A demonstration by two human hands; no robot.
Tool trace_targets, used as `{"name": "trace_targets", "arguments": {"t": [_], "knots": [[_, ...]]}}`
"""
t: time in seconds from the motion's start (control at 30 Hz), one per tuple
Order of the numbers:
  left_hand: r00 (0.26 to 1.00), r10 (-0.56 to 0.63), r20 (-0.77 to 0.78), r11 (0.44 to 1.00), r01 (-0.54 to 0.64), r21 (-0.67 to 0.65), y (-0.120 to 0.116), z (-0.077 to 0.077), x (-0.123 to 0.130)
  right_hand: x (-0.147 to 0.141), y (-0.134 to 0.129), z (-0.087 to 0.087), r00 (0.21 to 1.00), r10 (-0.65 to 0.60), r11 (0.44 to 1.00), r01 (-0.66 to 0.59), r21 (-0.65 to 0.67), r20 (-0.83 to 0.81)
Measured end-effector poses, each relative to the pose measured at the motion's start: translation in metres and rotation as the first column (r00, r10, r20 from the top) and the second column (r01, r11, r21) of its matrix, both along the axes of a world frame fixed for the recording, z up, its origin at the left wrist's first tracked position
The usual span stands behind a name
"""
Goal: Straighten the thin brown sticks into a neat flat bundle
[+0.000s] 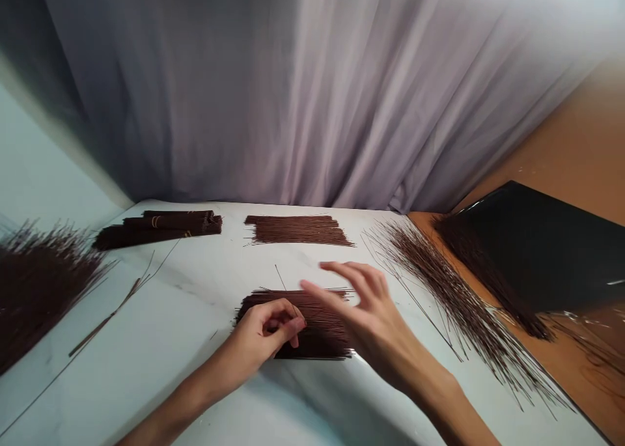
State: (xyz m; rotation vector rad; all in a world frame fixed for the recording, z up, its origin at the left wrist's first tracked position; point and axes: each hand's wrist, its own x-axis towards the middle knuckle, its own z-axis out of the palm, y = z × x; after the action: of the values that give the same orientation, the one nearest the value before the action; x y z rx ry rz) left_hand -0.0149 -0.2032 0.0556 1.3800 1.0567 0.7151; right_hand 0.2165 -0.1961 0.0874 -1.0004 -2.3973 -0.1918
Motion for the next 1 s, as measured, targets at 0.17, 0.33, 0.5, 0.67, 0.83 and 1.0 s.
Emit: {"name": "trace_targets", "arguments": {"t": [0.17, 0.33, 0.5, 0.67, 0.83, 1.0], "knots": [[0.998, 0.04, -0.052, 0.994, -0.035, 0.099, 0.003, -0.01, 0.0, -0.02, 0.0, 0.025, 0.964, -0.101, 0.991, 0.075, 0.113, 0.247], [0.997, 0.026, -0.068, 0.99, -0.016, 0.141, 0.007, -0.016, -0.001, -0.03, 0.011, 0.028, 0.944, 0.1, 0.977, -0.153, 0.15, 0.315], [0.998, 0.045, -0.044, 0.982, -0.037, 0.183, 0.005, -0.01, 0.001, -0.035, 0.024, 0.016, 0.939, 0.129, 0.942, -0.217, 0.258, 0.318], [0.996, 0.088, -0.013, 0.991, -0.086, 0.103, 0.007, -0.006, -0.002, -0.015, 0.016, 0.006, 0.973, 0.057, 0.985, -0.091, 0.144, 0.223], [0.997, 0.075, -0.001, 0.994, -0.075, 0.081, 0.005, -0.003, -0.003, -0.007, 0.01, -0.01, 0.998, 0.007, 1.0, -0.008, 0.017, 0.064], [1.0, 0.014, 0.011, 1.0, -0.013, -0.005, 0.0, 0.006, -0.003, 0.009, 0.01, -0.009, 0.995, -0.102, 0.995, 0.101, -0.025, -0.014]]}}
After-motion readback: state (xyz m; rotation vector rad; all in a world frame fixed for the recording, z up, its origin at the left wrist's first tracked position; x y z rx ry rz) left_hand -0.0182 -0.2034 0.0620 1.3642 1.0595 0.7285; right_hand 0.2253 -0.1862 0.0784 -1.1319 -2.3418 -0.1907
